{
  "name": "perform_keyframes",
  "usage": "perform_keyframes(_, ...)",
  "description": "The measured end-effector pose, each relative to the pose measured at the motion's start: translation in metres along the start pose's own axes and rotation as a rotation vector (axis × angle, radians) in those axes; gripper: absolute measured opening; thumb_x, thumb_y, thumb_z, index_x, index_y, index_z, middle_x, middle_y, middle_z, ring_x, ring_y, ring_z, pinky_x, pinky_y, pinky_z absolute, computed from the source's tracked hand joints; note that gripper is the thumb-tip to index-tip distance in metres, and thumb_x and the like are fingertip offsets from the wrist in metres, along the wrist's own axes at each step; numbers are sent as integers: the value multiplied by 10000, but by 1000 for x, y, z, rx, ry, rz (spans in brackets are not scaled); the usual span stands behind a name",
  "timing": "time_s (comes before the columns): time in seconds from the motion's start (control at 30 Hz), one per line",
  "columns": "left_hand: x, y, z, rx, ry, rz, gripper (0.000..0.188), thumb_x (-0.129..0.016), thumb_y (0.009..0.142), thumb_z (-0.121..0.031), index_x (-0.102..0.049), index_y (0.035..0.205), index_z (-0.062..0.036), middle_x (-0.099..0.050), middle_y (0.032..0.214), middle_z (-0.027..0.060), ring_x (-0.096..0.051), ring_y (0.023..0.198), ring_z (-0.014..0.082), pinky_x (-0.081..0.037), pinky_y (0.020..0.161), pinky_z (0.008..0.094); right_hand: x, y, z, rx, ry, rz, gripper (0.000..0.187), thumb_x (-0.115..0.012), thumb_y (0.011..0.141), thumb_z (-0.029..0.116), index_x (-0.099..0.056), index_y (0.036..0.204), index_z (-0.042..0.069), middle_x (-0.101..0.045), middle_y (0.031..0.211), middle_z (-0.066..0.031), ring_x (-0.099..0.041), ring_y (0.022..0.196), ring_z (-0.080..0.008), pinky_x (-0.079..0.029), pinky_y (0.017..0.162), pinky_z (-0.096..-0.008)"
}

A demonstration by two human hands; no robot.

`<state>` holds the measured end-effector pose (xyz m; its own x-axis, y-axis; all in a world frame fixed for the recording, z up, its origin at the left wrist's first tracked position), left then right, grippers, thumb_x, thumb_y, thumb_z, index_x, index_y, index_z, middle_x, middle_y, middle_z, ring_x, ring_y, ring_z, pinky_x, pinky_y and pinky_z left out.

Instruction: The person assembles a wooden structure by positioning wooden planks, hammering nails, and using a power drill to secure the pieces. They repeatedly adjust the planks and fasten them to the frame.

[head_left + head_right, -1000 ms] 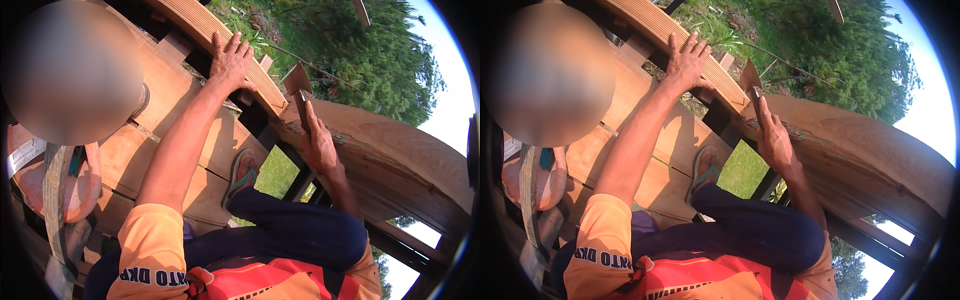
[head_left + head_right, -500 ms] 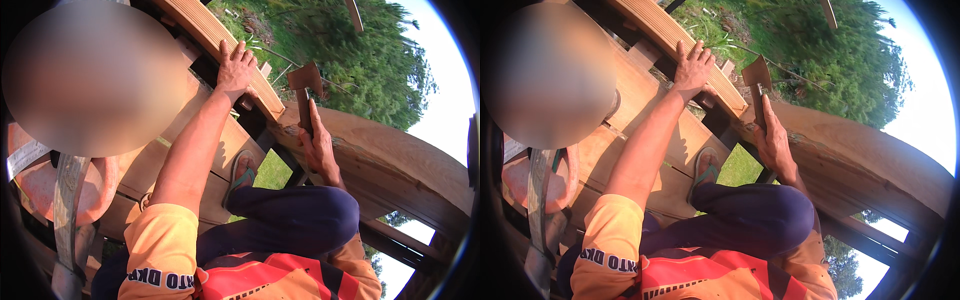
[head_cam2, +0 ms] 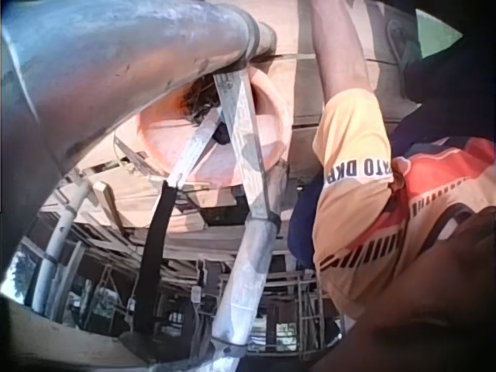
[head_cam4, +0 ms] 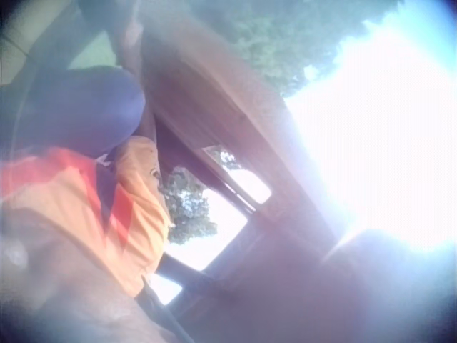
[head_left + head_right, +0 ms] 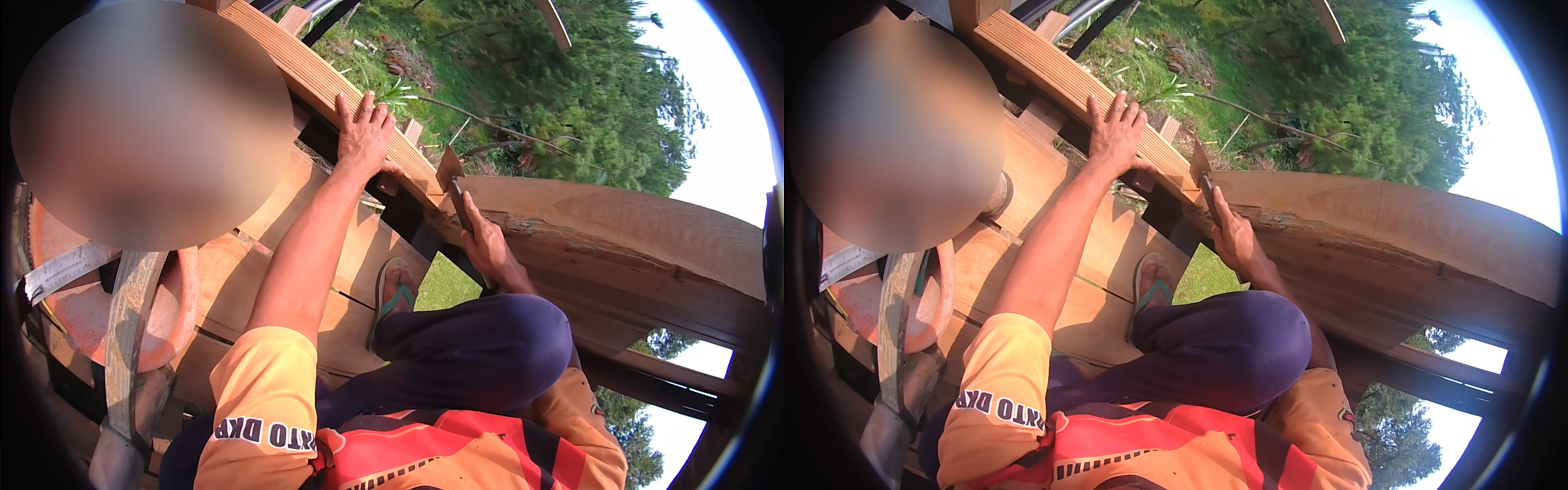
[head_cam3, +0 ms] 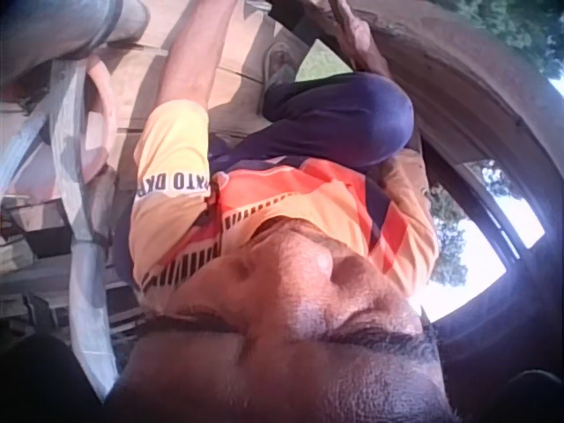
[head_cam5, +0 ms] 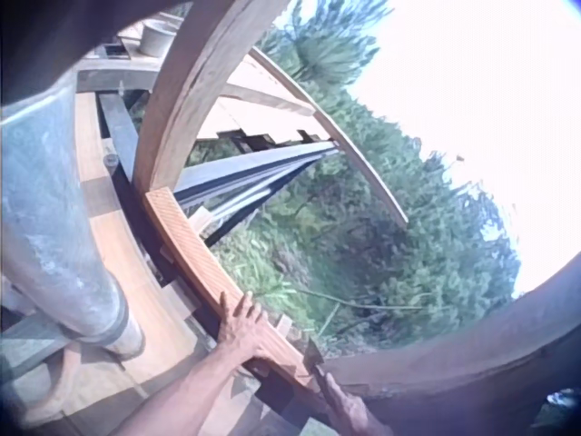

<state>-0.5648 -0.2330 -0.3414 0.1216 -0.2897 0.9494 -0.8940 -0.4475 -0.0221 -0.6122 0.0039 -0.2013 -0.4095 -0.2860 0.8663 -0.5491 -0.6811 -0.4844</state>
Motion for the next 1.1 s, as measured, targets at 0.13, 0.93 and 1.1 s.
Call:
perform_keyframes(0.13, 2, 1, -3, -2, -13, 28, 1243, -649, 639, -938, -440, 1603, -181, -374, 1697, 49, -123, 1632, 335, -8, 1192, 831, 41, -10, 46, 203, 68, -314, 799, -575, 962, -3, -226, 1678, 56, -654, 1172, -314, -671, 1026, -495, -522, 918, -535)
perform_keyframes(0.93, -3, -2, 3, 11, -4, 27, 1242, -720, 632, -888, -416, 1619, -199, -398, 1678, 36, -145, 1627, 339, -16, 1198, 823, 34, -28, 48, 203, 133, -549, 739, -585, 999, -18, -288, 1668, 84, -681, 1303, -282, -722, 1105, -417, -555, 945, -441)
perform_keyframes(1.1, 0, 3, -2, 5, 1, 6, 1241, -693, 632, -905, -422, 1617, -200, -395, 1682, 33, -128, 1631, 339, -7, 1197, 824, -3, -18, 3, -140, 150, -111, 793, -572, 1019, 94, -215, 1710, 252, -709, 1047, -173, -681, 828, -230, -557, 788, -383)
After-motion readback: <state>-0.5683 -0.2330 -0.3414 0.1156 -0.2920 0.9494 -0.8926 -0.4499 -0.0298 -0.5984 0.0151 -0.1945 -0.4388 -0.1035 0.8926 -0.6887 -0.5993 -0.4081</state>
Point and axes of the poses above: each hand's wrist, its own y-axis towards the middle knuckle, its own x-axis out of the back of the hand, z = x × y, the point moved 8 cm from there along y, towards the middle knuckle
